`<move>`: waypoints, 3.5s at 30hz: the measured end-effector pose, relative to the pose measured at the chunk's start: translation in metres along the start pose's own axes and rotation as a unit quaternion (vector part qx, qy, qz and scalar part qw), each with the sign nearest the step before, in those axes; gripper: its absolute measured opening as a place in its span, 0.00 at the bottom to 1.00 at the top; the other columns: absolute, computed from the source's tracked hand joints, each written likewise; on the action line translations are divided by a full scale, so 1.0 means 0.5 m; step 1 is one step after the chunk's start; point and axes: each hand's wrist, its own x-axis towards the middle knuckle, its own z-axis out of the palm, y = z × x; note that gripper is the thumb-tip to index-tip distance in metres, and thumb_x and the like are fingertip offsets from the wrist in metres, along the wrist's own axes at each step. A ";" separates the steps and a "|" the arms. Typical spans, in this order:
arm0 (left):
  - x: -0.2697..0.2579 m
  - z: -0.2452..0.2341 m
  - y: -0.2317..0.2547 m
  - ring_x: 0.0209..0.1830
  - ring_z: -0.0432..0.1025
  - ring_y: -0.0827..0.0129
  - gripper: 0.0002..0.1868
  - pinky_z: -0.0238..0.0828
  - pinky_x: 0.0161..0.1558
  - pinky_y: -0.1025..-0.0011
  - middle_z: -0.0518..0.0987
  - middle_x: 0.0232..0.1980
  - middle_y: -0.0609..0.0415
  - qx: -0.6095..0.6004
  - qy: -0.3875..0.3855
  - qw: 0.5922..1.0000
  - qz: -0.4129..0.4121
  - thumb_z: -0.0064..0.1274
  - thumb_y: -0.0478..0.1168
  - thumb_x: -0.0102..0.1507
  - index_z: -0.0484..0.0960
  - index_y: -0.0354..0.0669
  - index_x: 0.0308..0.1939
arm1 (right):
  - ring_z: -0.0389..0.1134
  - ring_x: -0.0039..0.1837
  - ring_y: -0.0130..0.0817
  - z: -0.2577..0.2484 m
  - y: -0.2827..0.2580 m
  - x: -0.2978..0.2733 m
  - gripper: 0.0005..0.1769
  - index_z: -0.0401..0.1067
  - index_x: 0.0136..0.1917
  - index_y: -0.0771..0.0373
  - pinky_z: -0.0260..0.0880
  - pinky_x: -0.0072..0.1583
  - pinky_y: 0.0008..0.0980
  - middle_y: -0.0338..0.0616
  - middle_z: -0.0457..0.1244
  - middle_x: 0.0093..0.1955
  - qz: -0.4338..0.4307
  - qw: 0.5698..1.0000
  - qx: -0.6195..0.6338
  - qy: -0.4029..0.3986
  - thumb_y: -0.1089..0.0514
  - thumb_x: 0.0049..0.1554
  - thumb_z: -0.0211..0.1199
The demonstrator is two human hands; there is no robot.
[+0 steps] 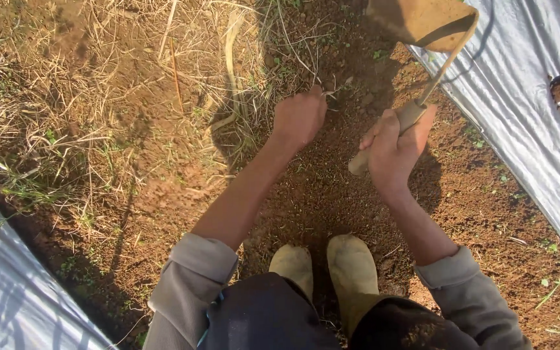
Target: The person uses a hand hoe to loosen the soil and remove weeds from a garden bed. They repeatedly strike the ground with the tool and pull out the uprooted grass and weeds by hand, clearing the area next to a plastic-covered row.
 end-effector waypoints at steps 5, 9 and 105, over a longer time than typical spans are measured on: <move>-0.008 0.030 -0.009 0.30 0.81 0.42 0.13 0.78 0.33 0.46 0.81 0.29 0.41 -0.001 0.031 1.000 0.005 0.37 0.41 0.70 0.76 0.37 0.43 | 0.66 0.27 0.28 0.062 -0.135 -0.009 0.03 0.57 0.48 0.61 0.68 0.29 0.27 0.38 0.60 0.26 0.061 0.996 0.016 -0.056 0.63 0.66 0.46; -0.025 0.050 -0.010 0.28 0.80 0.45 0.15 0.78 0.31 0.48 0.80 0.27 0.45 0.006 0.033 0.999 -0.003 0.36 0.44 0.70 0.77 0.40 0.41 | 0.65 0.27 0.26 0.042 -0.149 -0.046 0.02 0.56 0.50 0.62 0.70 0.29 0.30 0.35 0.58 0.29 0.141 0.987 0.001 -0.078 0.64 0.63 0.47; -0.100 0.057 -0.138 0.23 0.79 0.63 0.05 0.79 0.26 0.60 0.78 0.22 0.54 0.051 0.076 0.994 -0.056 0.44 0.37 0.66 0.75 0.46 0.36 | 0.62 0.22 0.31 0.123 -0.087 -0.032 0.02 0.56 0.51 0.68 0.63 0.25 0.30 0.44 0.58 0.27 0.137 0.953 -0.047 -0.267 0.69 0.63 0.44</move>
